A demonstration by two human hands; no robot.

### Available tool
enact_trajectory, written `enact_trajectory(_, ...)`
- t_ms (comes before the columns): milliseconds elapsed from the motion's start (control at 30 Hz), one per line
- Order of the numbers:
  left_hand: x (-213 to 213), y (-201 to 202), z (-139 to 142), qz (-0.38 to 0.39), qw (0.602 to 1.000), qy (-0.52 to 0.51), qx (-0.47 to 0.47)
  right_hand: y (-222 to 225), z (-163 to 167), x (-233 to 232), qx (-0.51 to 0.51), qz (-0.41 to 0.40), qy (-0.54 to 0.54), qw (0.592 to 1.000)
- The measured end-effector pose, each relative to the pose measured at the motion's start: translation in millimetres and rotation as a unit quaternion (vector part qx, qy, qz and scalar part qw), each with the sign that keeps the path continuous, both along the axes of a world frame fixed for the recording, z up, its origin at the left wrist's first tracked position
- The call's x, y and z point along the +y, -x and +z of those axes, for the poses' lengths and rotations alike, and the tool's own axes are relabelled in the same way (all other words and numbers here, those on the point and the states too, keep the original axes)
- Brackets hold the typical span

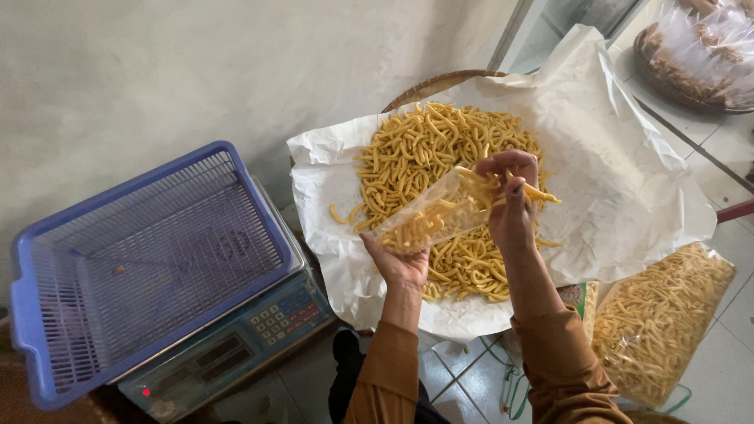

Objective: The person sits on the floor and fills clear plastic bags with yellow corn snack sticks from a large pile on paper, weighs each filled bag on a digital scale, seals the bags, and places the finished bags on a woven tray.

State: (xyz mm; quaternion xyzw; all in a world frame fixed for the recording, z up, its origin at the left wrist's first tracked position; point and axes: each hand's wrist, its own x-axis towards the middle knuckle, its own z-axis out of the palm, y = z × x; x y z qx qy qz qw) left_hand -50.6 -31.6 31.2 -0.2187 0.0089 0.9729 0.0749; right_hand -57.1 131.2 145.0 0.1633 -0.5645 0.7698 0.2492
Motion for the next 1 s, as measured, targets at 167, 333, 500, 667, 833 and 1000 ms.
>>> enact_trajectory(167,2.8,-0.1,-1.5,-0.012,1.000,0.005,0.014,5.5,9.5,0.0,-0.024,-0.026,-0.114,0.993)
enact_trajectory(333,4.4,0.2,-2.7,-0.021,0.998,-0.027,0.055,11.1,36.6,-3.8,-0.076,-0.014,-0.186,0.980)
enact_trajectory(500,5.5,-3.1,5.5,-0.053,0.998,0.004,-0.020,10.9,51.3,14.6,0.013,0.070,-0.200,0.977)
enact_trajectory(667,1.8,-3.9,1.9,-0.011,0.984,-0.101,0.148,3.4,13.1,62.8,-0.153,0.001,-0.072,0.986)
enact_trajectory(833,-1.6,-4.3,-3.3,0.003,0.993,-0.092,0.068,17.5,-69.6,83.4,-0.484,-0.236,-0.275,0.796)
enact_trajectory(1000,-0.4,-3.3,4.7,0.004,0.992,-0.106,0.075,33.3,-132.4,24.4,-0.391,-0.189,-0.472,0.767)
